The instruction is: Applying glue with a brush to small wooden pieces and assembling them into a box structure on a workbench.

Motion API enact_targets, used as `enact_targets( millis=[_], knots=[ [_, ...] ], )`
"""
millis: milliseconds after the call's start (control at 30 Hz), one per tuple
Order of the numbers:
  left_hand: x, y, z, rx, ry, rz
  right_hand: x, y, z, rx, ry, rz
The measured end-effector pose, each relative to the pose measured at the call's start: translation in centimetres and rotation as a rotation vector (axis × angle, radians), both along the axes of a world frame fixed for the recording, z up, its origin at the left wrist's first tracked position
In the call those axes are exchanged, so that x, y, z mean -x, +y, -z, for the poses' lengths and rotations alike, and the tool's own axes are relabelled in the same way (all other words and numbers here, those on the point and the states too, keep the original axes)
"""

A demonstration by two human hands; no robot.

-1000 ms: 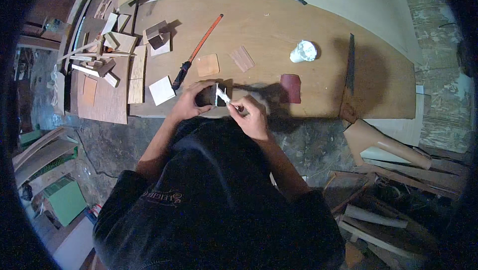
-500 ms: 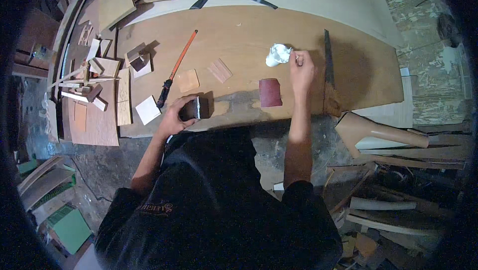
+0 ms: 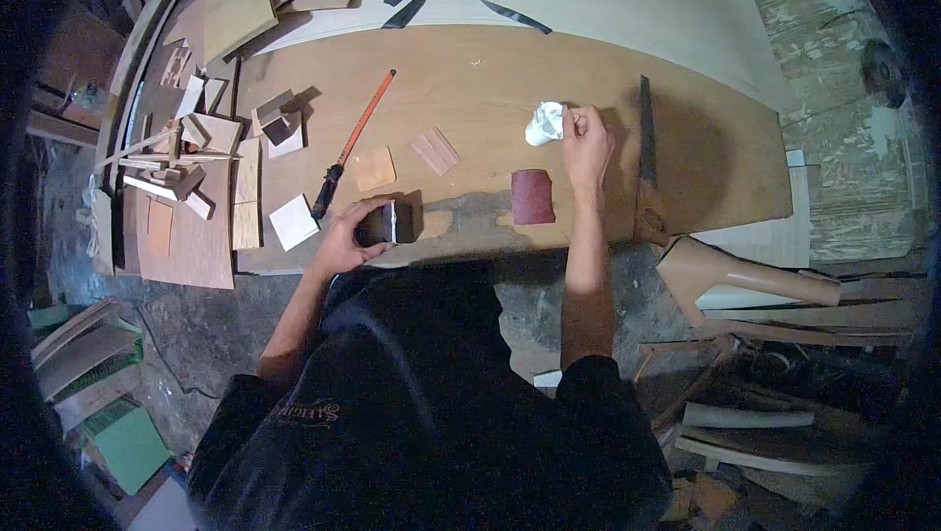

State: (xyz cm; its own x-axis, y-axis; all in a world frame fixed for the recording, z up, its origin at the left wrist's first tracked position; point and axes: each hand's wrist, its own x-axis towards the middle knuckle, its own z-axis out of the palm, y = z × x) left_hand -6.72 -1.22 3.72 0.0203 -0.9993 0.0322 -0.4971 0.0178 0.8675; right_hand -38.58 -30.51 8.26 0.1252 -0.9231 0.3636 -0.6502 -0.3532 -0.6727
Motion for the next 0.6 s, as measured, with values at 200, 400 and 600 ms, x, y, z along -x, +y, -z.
enact_targets(
  millis=[200,400,600],
  knots=[
    [-0.2,0.0,-0.4,-0.017,-0.003,-0.005,-1.3,3.6,-3.1,0.033,-0.109,0.016],
    [-0.1,0.0,-0.5,-0.02,-0.009,-0.003,-0.8,7.9,-5.2,-0.138,-0.407,-0.143],
    [-0.2,-0.1,-0.2,-0.003,0.009,0.004,-3.6,12.7,-5.1,-0.352,-0.427,-0.328]
  ],
)
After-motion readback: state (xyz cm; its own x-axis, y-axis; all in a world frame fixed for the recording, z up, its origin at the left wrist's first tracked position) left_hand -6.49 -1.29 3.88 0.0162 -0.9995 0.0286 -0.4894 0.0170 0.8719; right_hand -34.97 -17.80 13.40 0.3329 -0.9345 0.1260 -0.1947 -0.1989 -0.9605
